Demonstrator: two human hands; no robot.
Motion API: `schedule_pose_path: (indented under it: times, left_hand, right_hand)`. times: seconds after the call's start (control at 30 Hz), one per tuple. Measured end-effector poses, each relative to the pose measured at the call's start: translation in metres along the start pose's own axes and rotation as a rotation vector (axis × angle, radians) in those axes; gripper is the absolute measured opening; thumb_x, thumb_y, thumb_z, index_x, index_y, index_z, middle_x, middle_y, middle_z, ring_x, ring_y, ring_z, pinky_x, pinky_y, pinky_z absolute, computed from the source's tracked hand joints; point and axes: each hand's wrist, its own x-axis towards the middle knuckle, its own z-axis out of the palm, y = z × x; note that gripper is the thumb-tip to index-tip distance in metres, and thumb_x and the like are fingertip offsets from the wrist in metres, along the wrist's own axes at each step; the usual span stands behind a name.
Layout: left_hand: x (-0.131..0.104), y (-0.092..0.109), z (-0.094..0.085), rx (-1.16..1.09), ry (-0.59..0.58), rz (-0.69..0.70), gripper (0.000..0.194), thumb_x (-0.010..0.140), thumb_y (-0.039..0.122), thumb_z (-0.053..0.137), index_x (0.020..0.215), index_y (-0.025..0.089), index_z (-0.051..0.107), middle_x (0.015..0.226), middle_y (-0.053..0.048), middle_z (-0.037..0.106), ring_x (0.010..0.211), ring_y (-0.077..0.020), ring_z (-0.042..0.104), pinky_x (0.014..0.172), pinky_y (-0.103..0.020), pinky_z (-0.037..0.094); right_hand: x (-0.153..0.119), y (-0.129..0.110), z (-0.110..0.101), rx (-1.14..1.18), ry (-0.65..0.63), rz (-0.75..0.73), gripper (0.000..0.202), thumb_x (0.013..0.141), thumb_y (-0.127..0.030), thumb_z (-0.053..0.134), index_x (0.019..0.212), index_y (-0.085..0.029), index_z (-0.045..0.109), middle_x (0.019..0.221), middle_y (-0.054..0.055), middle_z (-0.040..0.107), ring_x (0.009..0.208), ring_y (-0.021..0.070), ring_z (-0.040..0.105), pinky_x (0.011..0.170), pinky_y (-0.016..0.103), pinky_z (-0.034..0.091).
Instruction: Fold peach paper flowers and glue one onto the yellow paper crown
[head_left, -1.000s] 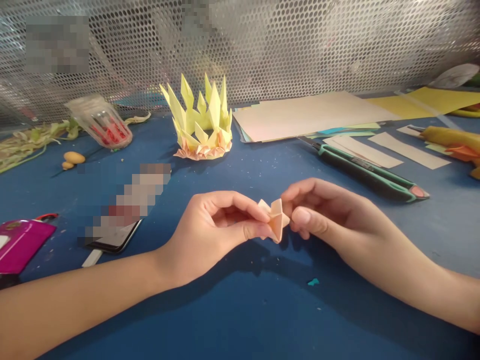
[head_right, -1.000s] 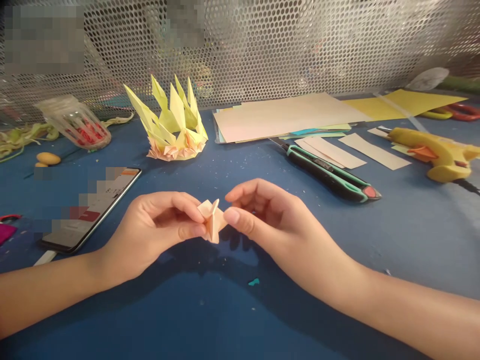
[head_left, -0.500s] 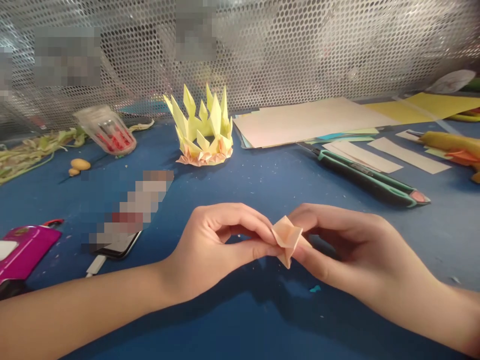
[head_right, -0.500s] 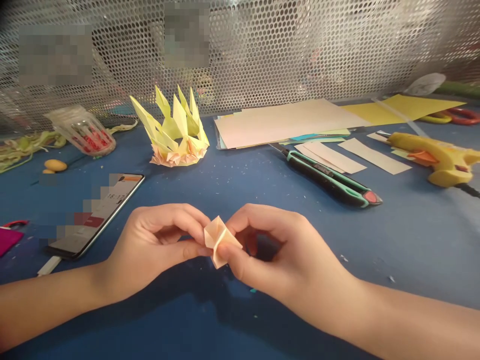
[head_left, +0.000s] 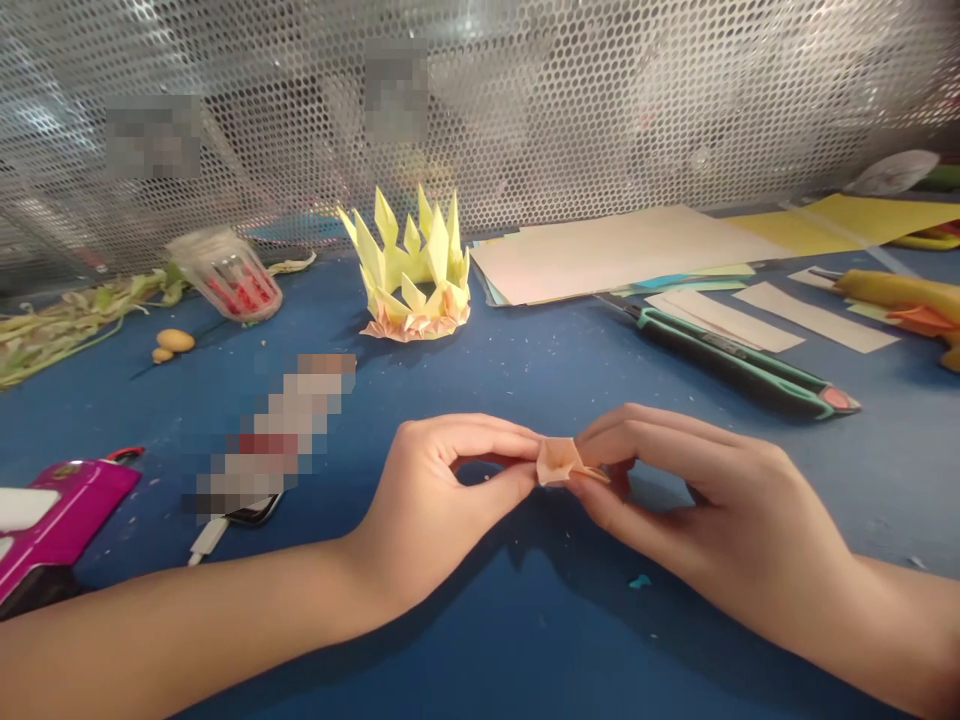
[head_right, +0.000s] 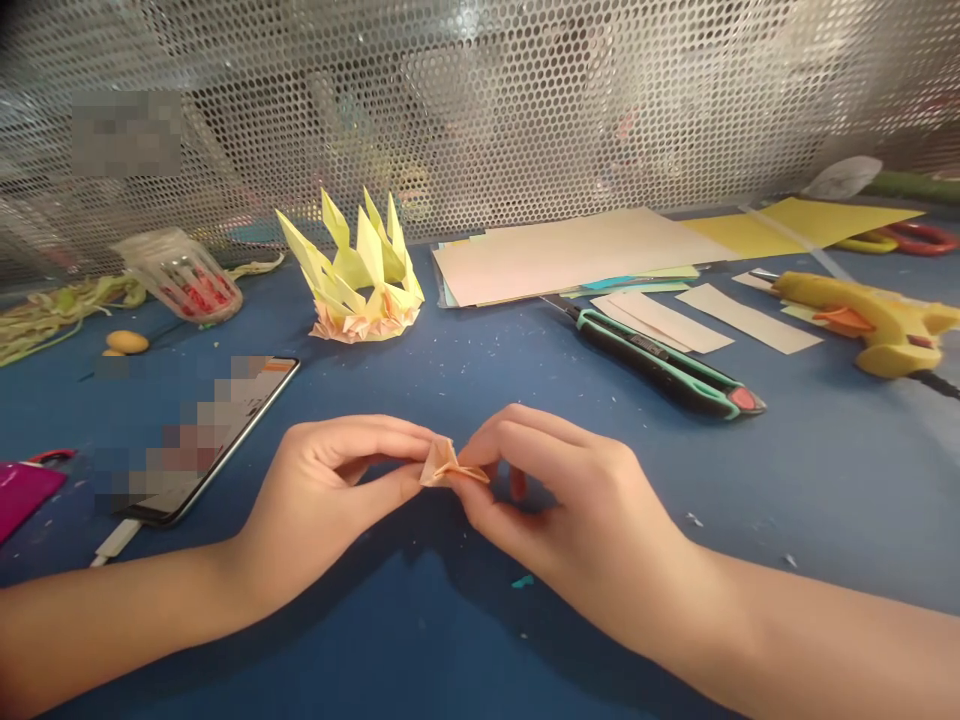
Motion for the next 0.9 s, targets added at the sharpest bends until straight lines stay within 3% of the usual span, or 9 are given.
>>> schedule_pose_path:
  times: [0.17,0.3,0.47,0.6,0.73,0.8,0.9]
  left_hand:
    - [-0.002,0.001,-0.001,-0.041,-0.021,-0.018,0.032,0.091,0.003,0.076,0.098,0.031,0.091,0.104,0.006,0.089,0.1,-0.0152,0.085,0.092,-0.019,0.066]
    - [-0.001,0.003,-0.002,-0.112,-0.087,-0.089,0.037,0.091,0.002,0.073,0.111,0.029,0.089,0.116,0.004,0.087,0.113,-0.0182,0.083,0.101,-0.023,0.065]
    - [0.004,0.003,-0.004,-0.198,-0.084,-0.178,0.021,0.093,0.012,0.078,0.106,0.024,0.09,0.112,-0.001,0.088,0.113,-0.0237,0.083,0.104,-0.031,0.065]
    - [0.007,0.001,-0.006,-0.192,-0.012,-0.196,0.018,0.1,0.021,0.072,0.103,0.02,0.089,0.105,-0.004,0.088,0.1,-0.0226,0.083,0.092,-0.031,0.066]
    - [0.009,-0.002,-0.007,-0.187,0.053,-0.211,0.016,0.1,0.021,0.071,0.1,0.015,0.085,0.099,-0.007,0.087,0.092,-0.0206,0.081,0.086,-0.03,0.065]
    - [0.011,-0.003,-0.008,-0.183,0.084,-0.23,0.016,0.098,0.018,0.072,0.11,0.014,0.081,0.096,-0.007,0.086,0.085,-0.0183,0.08,0.083,-0.029,0.065]
    - [0.012,-0.002,-0.008,-0.175,0.095,-0.265,0.03,0.095,0.01,0.072,0.125,0.015,0.074,0.092,-0.005,0.086,0.075,-0.0149,0.078,0.077,-0.026,0.065]
  right_hand:
    - [0.003,0.0,0.001,-0.085,0.061,-0.079,0.018,0.099,-0.017,0.065,0.085,-0.027,0.065,0.08,0.001,0.074,0.064,0.014,0.069,0.058,0.025,0.055]
    - [0.003,0.002,0.003,-0.124,0.051,-0.046,0.018,0.102,-0.018,0.061,0.086,-0.027,0.061,0.081,0.001,0.075,0.069,0.0152,0.072,0.064,0.026,0.057]
    - [0.015,-0.003,0.006,-0.175,-0.025,0.004,0.019,0.099,-0.019,0.058,0.082,-0.026,0.057,0.075,0.0,0.071,0.063,0.0146,0.065,0.059,0.026,0.053]
    - [0.032,-0.014,0.011,-0.224,-0.12,0.071,0.02,0.096,-0.015,0.058,0.079,-0.025,0.059,0.073,0.0,0.07,0.059,0.0153,0.063,0.055,0.027,0.046]
    - [0.038,-0.013,0.021,-0.221,-0.108,0.107,0.02,0.098,-0.016,0.059,0.08,-0.025,0.058,0.076,0.002,0.07,0.063,0.0172,0.064,0.059,0.029,0.048]
    - [0.035,-0.009,0.025,-0.185,-0.089,0.102,0.019,0.1,-0.019,0.06,0.082,-0.025,0.059,0.078,0.002,0.071,0.066,0.0178,0.066,0.062,0.029,0.051]
    - [0.031,-0.001,0.027,-0.104,-0.081,0.098,0.015,0.101,-0.021,0.061,0.087,-0.024,0.064,0.08,0.002,0.075,0.067,0.0166,0.069,0.063,0.027,0.055]
